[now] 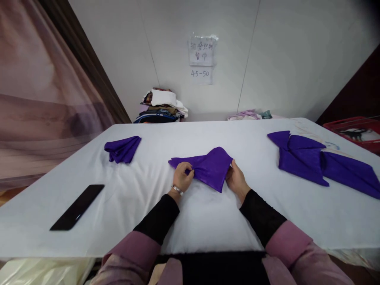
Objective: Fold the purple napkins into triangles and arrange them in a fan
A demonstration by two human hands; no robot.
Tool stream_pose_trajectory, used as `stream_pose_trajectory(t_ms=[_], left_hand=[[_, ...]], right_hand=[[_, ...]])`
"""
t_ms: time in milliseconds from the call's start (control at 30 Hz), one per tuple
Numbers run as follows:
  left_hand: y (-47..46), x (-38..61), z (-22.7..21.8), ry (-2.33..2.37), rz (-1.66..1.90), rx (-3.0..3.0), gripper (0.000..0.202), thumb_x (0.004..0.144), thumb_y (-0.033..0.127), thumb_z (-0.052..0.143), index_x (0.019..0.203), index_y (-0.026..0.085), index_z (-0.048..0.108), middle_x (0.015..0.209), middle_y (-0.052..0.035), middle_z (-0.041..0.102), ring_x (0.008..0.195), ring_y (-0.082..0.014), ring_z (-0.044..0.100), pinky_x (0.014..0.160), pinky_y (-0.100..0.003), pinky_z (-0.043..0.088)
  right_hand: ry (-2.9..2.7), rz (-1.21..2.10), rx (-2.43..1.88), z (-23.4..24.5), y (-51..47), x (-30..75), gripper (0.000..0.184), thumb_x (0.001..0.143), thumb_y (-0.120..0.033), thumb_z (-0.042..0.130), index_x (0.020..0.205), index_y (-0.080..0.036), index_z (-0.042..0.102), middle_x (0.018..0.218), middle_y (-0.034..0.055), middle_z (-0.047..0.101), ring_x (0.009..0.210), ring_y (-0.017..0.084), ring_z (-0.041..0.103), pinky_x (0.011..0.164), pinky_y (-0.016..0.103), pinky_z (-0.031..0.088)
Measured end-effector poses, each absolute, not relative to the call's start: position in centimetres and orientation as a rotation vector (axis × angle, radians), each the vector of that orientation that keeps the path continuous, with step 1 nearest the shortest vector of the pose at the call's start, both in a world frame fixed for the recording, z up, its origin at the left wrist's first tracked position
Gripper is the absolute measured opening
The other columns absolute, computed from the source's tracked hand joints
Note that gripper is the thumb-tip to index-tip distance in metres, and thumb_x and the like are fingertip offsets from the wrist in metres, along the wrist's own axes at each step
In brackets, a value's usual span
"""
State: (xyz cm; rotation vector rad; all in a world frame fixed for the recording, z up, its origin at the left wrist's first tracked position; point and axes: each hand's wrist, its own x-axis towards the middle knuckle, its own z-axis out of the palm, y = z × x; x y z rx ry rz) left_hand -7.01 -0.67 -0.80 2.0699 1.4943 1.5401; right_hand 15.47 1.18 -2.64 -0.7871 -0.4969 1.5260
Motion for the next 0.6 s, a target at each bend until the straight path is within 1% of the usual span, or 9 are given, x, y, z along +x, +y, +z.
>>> stream_pose_trajectory(t_ms=[67,100,200,300,400,467,533,600], left_hand=[[-1.2,-7.1,-0.3,1.432,1.556,1.984,0.012,0.068,0.013,0.055,0.067,0.021,0.046,0.086,-0.0035,0.063,0.086,-0.0191,0.057,0.081,-0.036,0.044],[-1.6,-7.1,-0.1,1.395,1.526,1.952,0.012,0.068,0.014,0.054,0.067,0.021,0.045,0.088,-0.0037,0.064,0.087,-0.0192,0.058,0.082,-0.036,0.044],[-2.8,-7.0,0.4,1.279,1.35,1.9,0.01,0.068,0.017,0.052,0.068,0.021,0.044,0.089,-0.0032,0.065,0.085,-0.0186,0.059,0.078,-0.034,0.045],[-3.8,-6.7,0.5,1.207,1.143,1.9,0.009,0.068,0.019,0.052,0.069,0.02,0.043,0.073,0.0012,0.059,0.068,-0.0142,0.055,0.065,-0.028,0.043],[-4.3,-6.4,0.4,1.177,0.998,1.905,0.01,0.067,0.019,0.054,0.069,0.02,0.044,0.061,0.0059,0.048,0.056,-0.0098,0.045,0.056,-0.024,0.037],[-4.4,-6.2,0.4,1.166,0.918,1.875,0.009,0.07,0.022,0.056,0.076,0.019,0.05,0.057,0.0075,0.044,0.052,-0.0084,0.041,0.053,-0.022,0.034],[-4.4,-6.1,0.4,1.173,0.834,1.836,0.02,0.075,0.03,0.057,0.09,0.018,0.056,0.055,0.0088,0.04,0.049,-0.008,0.038,0.051,-0.022,0.032],[-4.3,-6.0,0.5,1.207,0.779,1.807,0.032,0.079,0.039,0.056,0.104,0.018,0.058,0.051,0.0095,0.038,0.047,-0.0084,0.036,0.049,-0.022,0.03]], right_hand=[[-0.535,1.522,-0.777,-2.5,1.2,15.5,0.034,0.083,-0.053,0.055,0.095,-0.022,0.065,0.087,0.0011,0.069,0.073,0.018,0.062,0.066,0.031,0.053],[-0.55,1.51,-0.777,-2.5,1.2,15.4,0.034,0.082,-0.052,0.057,0.096,-0.023,0.065,0.087,0.0008,0.069,0.074,0.018,0.063,0.066,0.031,0.053],[-0.566,1.475,-0.795,-2.5,1.2,15.4,0.034,0.08,-0.05,0.061,0.102,-0.024,0.064,0.095,0.001,0.07,0.084,0.02,0.064,0.071,0.033,0.053],[-0.566,1.507,-0.811,-2.7,1.3,15.5,0.036,0.079,-0.049,0.061,0.104,-0.023,0.064,0.1,0.0017,0.07,0.089,0.021,0.063,0.074,0.034,0.053],[-0.563,1.516,-0.812,-3.0,1.4,15.6,0.034,0.078,-0.047,0.062,0.102,-0.023,0.064,0.096,0.0008,0.07,0.088,0.02,0.064,0.075,0.034,0.053],[-0.554,1.517,-0.814,-3.0,1.4,15.7,0.032,0.077,-0.046,0.064,0.101,-0.023,0.064,0.091,0.0,0.07,0.083,0.019,0.064,0.074,0.032,0.053],[-0.539,1.525,-0.836,-2.8,1.3,15.8,0.032,0.076,-0.044,0.065,0.101,-0.024,0.064,0.086,-0.0006,0.07,0.078,0.018,0.063,0.071,0.031,0.053],[-0.544,1.526,-0.86,-2.6,1.2,15.8,0.033,0.076,-0.044,0.066,0.101,-0.023,0.064,0.084,-0.0007,0.069,0.075,0.017,0.063,0.069,0.03,0.052]])
